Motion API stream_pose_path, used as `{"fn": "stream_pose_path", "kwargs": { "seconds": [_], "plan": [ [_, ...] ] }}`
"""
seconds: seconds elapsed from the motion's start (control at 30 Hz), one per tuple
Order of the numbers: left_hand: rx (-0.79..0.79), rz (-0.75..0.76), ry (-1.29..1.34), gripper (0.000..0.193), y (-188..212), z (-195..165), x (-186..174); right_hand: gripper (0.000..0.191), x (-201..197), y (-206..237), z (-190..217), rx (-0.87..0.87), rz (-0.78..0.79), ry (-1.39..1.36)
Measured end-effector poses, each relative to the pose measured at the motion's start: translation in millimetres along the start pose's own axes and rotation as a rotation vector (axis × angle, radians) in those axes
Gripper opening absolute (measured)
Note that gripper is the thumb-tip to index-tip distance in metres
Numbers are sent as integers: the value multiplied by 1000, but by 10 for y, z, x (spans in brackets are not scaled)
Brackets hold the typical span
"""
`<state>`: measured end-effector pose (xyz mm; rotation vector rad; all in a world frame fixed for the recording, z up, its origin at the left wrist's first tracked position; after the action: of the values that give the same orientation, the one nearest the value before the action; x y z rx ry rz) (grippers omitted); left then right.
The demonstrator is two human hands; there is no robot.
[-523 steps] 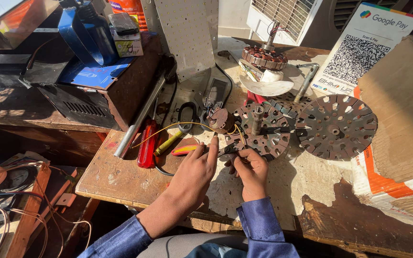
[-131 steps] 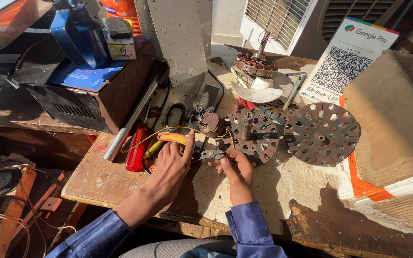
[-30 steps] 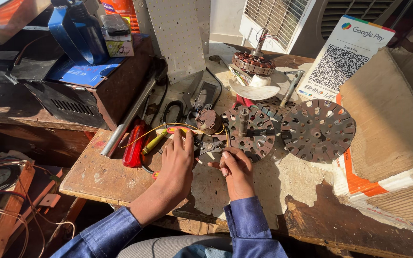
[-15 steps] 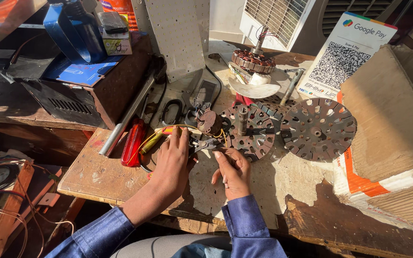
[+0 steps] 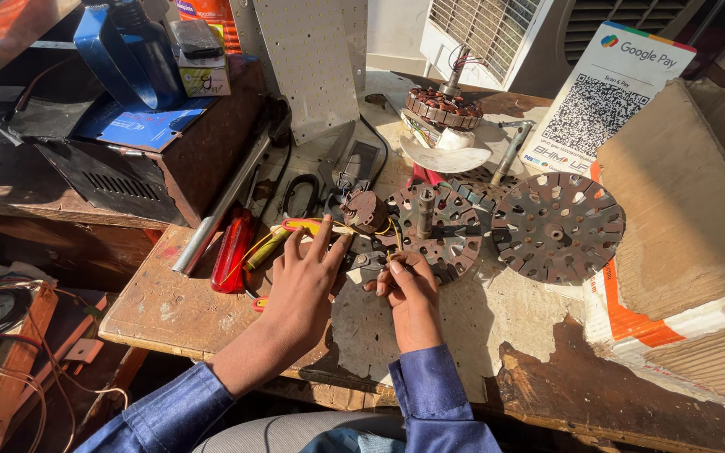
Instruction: The person handles a small black box, then uses a screwdriver and pliers to work on a cylindrical electrical component with wires. They strip wire insulation and adjust connections on the component while seated at a cluttered workbench.
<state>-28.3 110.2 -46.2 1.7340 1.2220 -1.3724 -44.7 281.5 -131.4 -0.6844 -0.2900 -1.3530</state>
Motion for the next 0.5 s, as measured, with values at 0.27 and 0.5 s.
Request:
{"fn": "stream_pose_path", "kwargs": {
  "seconds": [0.27, 0.5],
  "plan": [
    [133, -102, 85, 78, -15, 12, 77, 13, -50, 4, -78, 4, 9, 87],
    [89, -1, 56, 88, -27, -29, 105, 12, -112, 5, -72, 4, 2, 66]
  ]
}}
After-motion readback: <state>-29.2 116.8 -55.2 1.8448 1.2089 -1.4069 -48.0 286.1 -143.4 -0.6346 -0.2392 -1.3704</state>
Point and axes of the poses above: each hand's wrist, its own y-axis away from the middle knuckle, its own x-axis out of the palm, z = x × y, the point moved 4 cm from there along -y, towards the middle knuckle, and after that the axes turned 9 degrees about z, right-handed, at the moved point
